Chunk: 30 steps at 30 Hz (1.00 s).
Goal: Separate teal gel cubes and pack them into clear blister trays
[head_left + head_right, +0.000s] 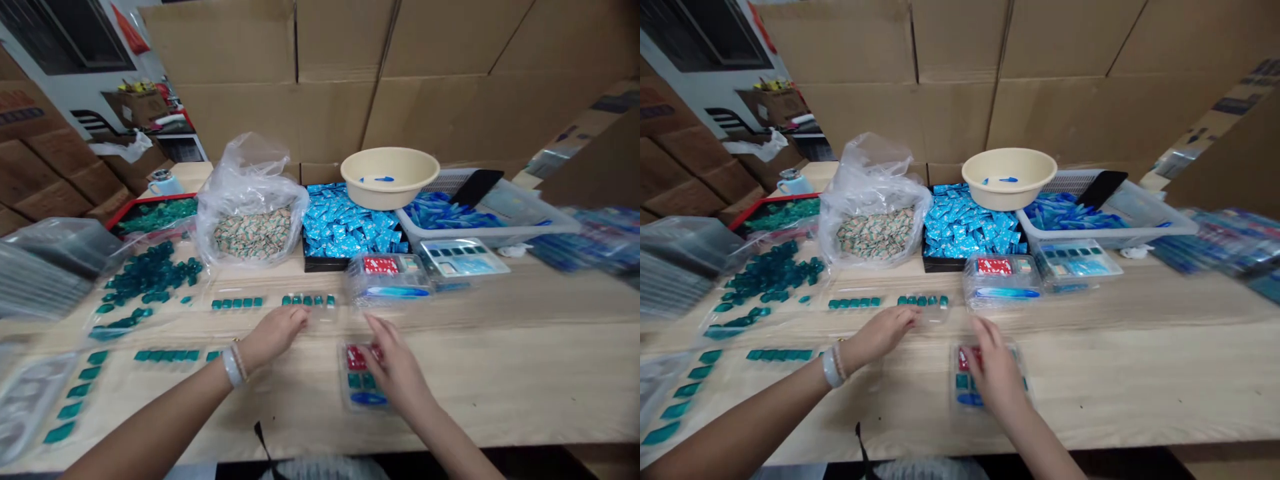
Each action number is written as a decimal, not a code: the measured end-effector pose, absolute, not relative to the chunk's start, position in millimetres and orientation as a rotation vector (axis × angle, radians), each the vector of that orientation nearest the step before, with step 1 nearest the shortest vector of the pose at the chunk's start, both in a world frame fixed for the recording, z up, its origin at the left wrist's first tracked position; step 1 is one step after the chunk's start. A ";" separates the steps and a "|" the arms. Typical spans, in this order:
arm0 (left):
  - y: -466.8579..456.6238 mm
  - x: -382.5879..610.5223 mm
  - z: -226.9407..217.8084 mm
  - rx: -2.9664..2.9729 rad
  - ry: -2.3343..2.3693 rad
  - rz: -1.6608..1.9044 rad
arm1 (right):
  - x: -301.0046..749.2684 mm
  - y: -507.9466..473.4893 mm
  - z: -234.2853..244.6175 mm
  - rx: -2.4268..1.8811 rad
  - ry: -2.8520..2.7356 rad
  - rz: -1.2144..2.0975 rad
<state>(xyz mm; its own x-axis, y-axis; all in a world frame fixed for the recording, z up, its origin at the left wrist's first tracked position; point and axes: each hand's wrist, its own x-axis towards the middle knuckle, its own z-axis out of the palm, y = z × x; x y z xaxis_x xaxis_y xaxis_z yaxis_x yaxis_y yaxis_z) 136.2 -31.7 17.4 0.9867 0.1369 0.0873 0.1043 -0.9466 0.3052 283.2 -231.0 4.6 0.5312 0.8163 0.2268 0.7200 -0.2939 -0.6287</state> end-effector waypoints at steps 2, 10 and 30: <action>-31.5 125.1 32.4 2.802 0.089 0.139 | 270.8 -199.8 13.9 -2.003 -1.426 0.199; -40.3 135.6 78.7 2.341 0.333 0.532 | 297.4 -218.9 59.6 -1.748 -1.217 0.234; -64.6 296.5 51.9 2.160 0.535 0.631 | 427.4 -219.6 16.6 -1.935 -0.512 0.006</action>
